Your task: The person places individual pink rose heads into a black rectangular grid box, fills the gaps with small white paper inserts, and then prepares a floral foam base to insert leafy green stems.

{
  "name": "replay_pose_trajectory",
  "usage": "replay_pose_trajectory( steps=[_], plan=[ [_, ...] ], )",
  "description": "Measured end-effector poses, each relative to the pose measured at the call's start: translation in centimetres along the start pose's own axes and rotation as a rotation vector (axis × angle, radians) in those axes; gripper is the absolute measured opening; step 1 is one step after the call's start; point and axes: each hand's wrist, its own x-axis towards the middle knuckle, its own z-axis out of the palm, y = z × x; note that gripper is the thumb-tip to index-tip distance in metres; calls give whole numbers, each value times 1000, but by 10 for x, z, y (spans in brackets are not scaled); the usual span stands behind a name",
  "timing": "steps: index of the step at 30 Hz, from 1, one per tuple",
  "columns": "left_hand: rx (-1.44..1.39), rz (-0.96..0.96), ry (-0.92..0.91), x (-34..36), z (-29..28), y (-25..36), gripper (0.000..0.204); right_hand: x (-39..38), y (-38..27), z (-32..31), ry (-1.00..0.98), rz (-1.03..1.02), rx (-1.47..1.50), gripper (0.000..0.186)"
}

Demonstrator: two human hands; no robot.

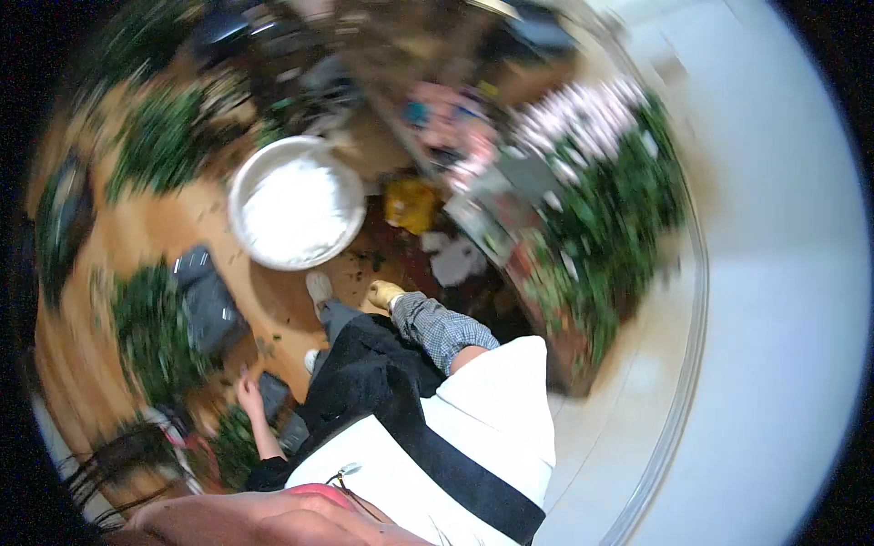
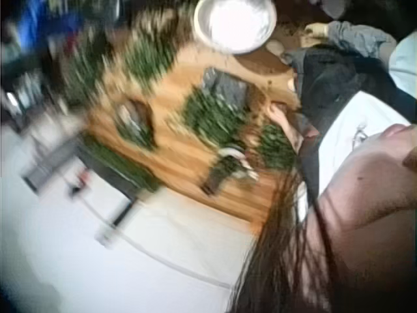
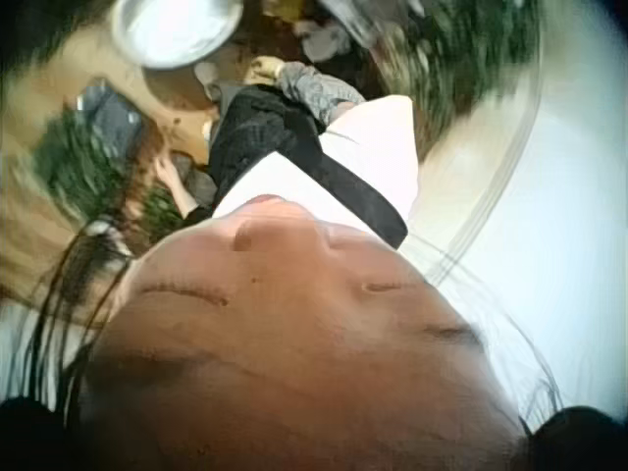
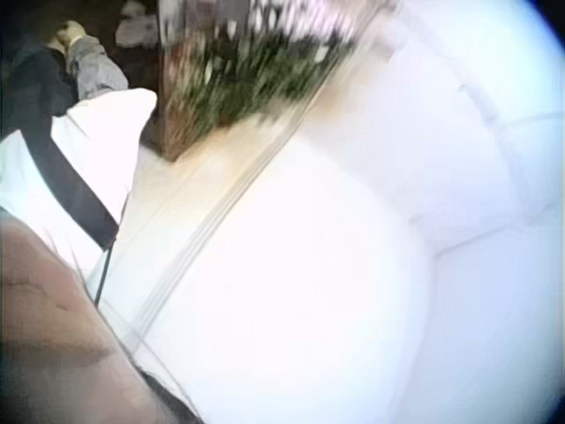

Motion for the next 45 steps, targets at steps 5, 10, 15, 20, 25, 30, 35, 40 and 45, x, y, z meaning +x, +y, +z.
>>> replay_pose_trajectory(
  steps=[5, 10, 15, 20, 25, 30, 35, 40, 45],
  plan=[
    [28, -22, -364, 16, 68, 54, 24, -110, 115, 16, 148, -63, 183, 56],
    [117, 228, -744, -1, 227, 167, 27, -177, 190, 4, 378, 0, 522, 50],
    [317, 502, -833, -29, 389, 305, 25, -208, 224, -100, 721, -233, 1040, 43],
    [50, 484, -1049, -133, 463, 440, 27, -260, 210, -246, 1127, -530, 1015, 42],
    [171, 740, -1076, -150, 470, 600, 25, -198, 185, -326, 1288, -414, 703, 44],
    [71, 1262, -644, -91, 514, 799, 25, -155, 162, -321, 1335, -45, 87, 40],
    [374, 1778, 92, 58, 631, 1024, 22, -168, 156, -334, 1404, -12, -17, 36],
    [783, 1912, 177, 191, 709, 1143, 62, -160, 154, -336, 1395, 7, 23, 34],
    [929, 1892, 20, 194, 717, 1146, 42, -169, 154, -343, 1318, 49, 65, 37]
  ],
)
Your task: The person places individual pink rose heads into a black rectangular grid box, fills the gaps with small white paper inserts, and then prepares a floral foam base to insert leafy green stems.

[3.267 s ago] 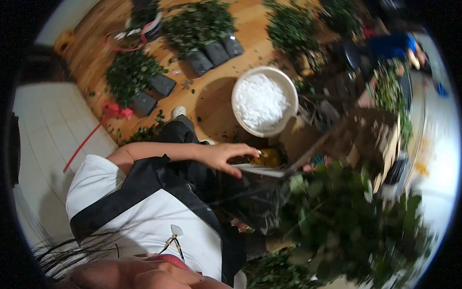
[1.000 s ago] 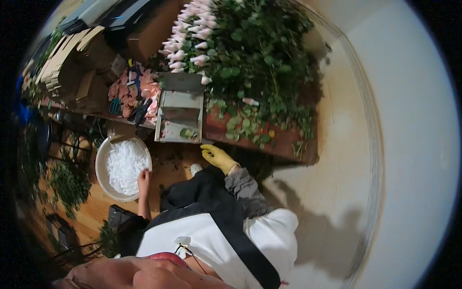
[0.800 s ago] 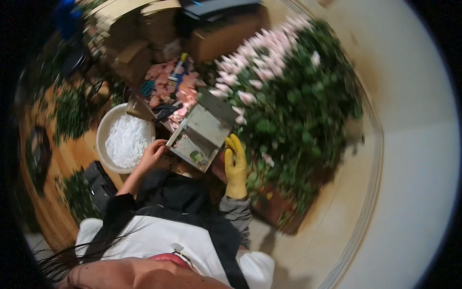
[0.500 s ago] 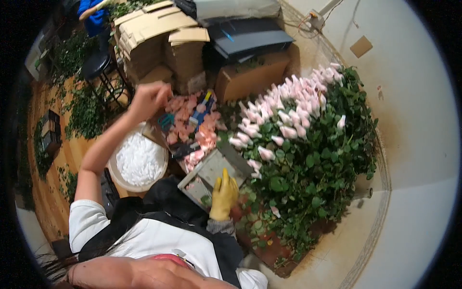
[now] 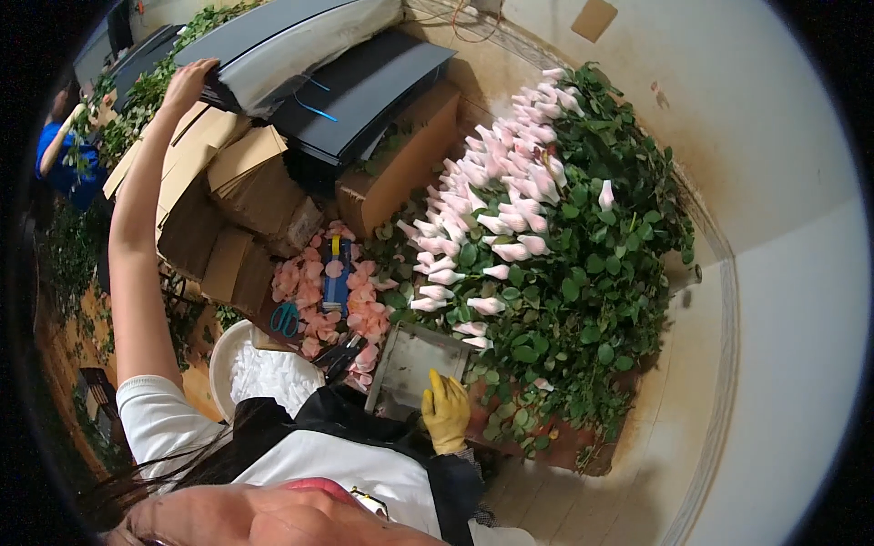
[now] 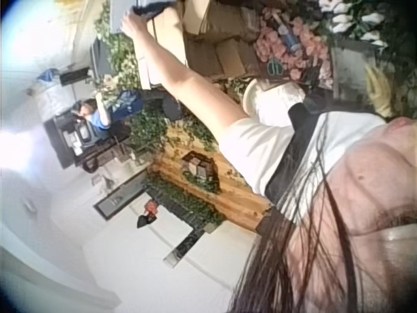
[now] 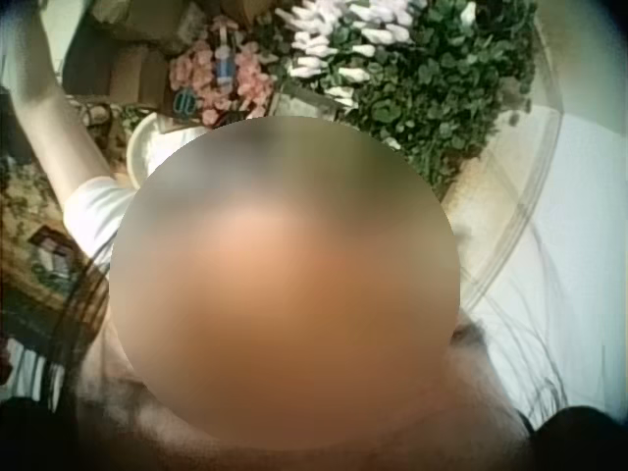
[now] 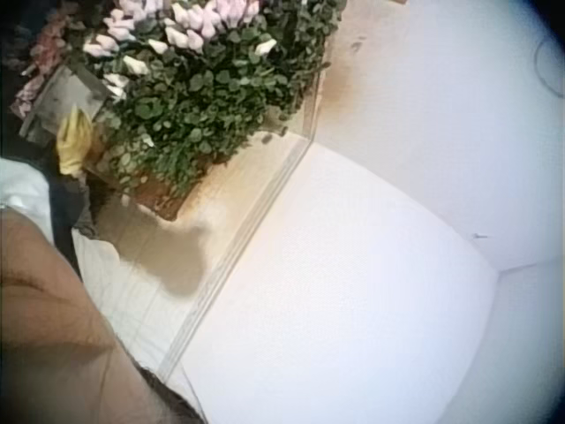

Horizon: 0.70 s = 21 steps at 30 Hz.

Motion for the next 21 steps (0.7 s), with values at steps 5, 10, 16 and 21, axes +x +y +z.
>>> replay_pose_trajectory(
  steps=[5, 10, 16, 21],
  plan=[
    [154, 189, -45, 7, -33, -15, 8, -2, -4, 3, 13, -3, 42, 39],
    [278, -107, 499, 43, -77, -6, 15, -4, 3, 10, -169, 325, 651, 35],
    [-313, 367, 629, 9, -134, 221, 26, 150, -32, -104, 259, 2, 697, 38],
    [-355, 993, 533, -90, -168, 400, 31, 285, -83, -152, 406, -328, 767, 93]
  ],
)
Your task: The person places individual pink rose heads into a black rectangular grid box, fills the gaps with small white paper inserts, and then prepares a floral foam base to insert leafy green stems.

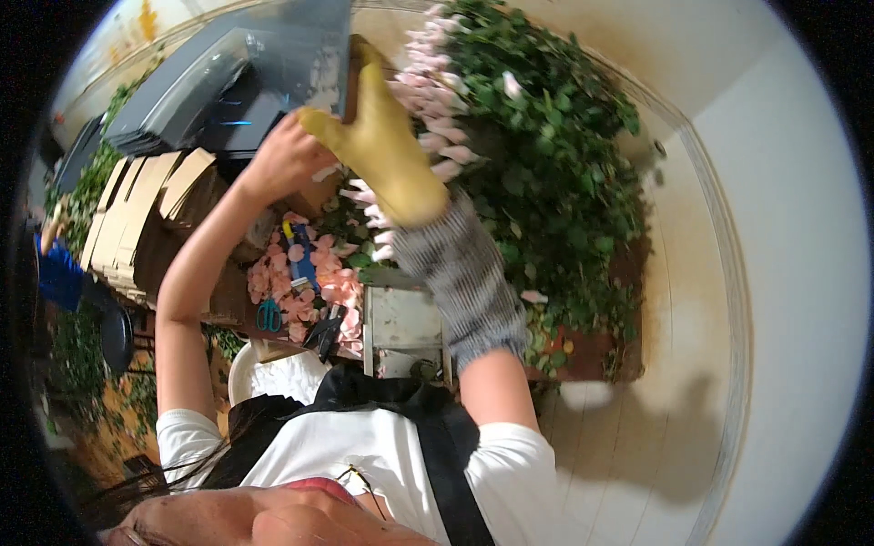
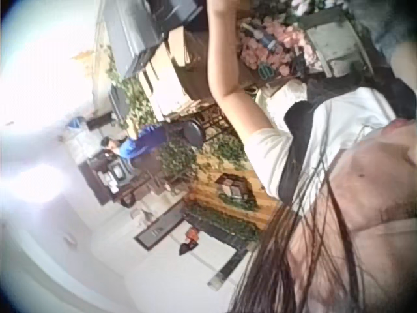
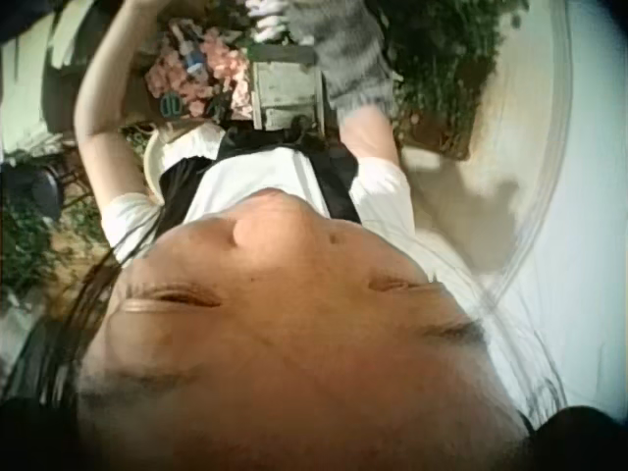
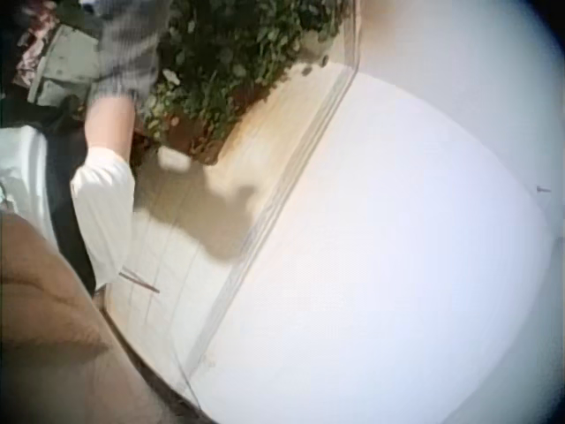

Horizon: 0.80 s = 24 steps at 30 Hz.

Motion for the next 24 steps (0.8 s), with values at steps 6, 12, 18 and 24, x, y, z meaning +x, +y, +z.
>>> replay_pose_trajectory(
  steps=[6, 12, 18, 24],
  plan=[
    [-937, -782, 114, -14, 32, 25, 63, 10, -9, -79, 245, -368, -580, 22],
    [-1925, -1552, 480, -89, 20, -88, 95, -100, -74, -90, -343, -609, -817, 25],
    [-645, -1256, -253, -76, 10, -68, 49, -155, -69, -143, -706, -78, -13, 44],
    [-714, -377, -397, 48, -67, 52, 50, -110, -12, -224, -361, 593, 7, 31]
  ],
)
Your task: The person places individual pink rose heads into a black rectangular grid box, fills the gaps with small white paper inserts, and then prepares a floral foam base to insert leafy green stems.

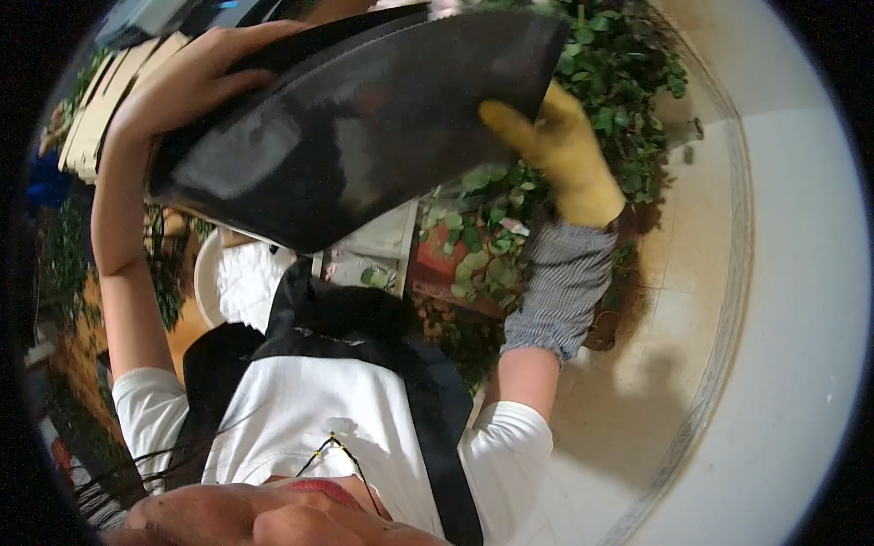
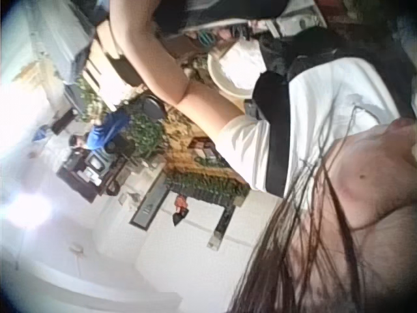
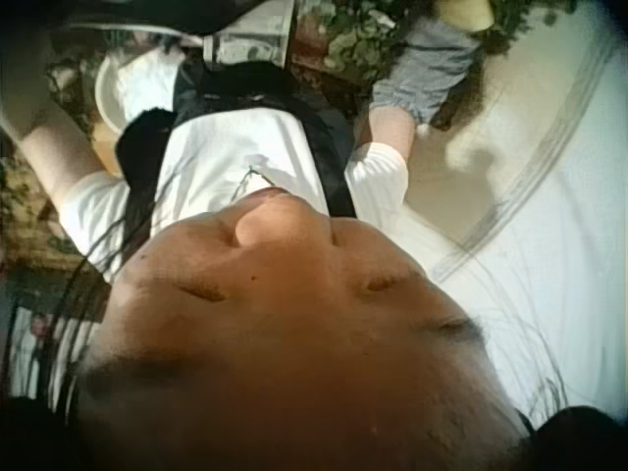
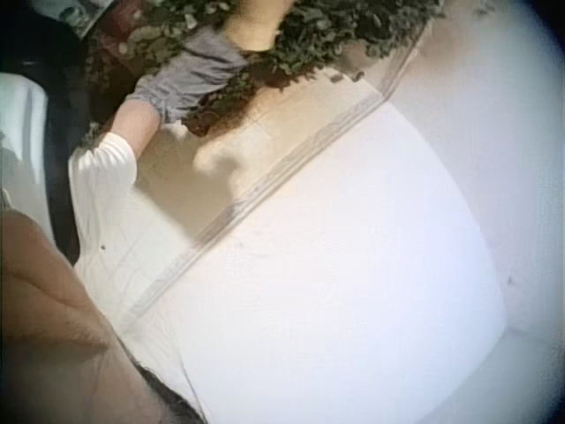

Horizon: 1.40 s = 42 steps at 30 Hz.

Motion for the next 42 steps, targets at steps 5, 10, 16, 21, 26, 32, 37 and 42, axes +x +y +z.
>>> replay_pose_trajectory(
  steps=[5, 10, 16, 21, 26, 32, 37, 42],
  plan=[
    [-379, -121, 297, -30, 75, 22, 54, 28, -4, 8, -192, -8, 57, 31],
    [-584, -627, -160, -146, 198, 1, 13, -11, 50, 68, -268, -278, -590, 32],
    [-276, -677, 24, -182, 333, -13, 19, -18, 107, 175, -288, -290, -767, 34],
    [-302, -92, -13, -181, 499, -61, 34, 2, 121, 215, -516, -187, -719, 18],
    [191, 52, 267, -197, 557, -52, 44, 21, 116, 194, -543, -53, -639, 22],
    [83, -174, -322, -128, 400, -10, 84, 70, 125, 155, -606, -160, -562, 35],
    [53, -216, -426, -123, 409, -12, 97, 75, 187, 232, -618, 233, -1046, 28],
    [-31, -279, -615, -112, 389, -6, 98, 51, 178, 211, -235, -408, -876, 48]
  ],
)
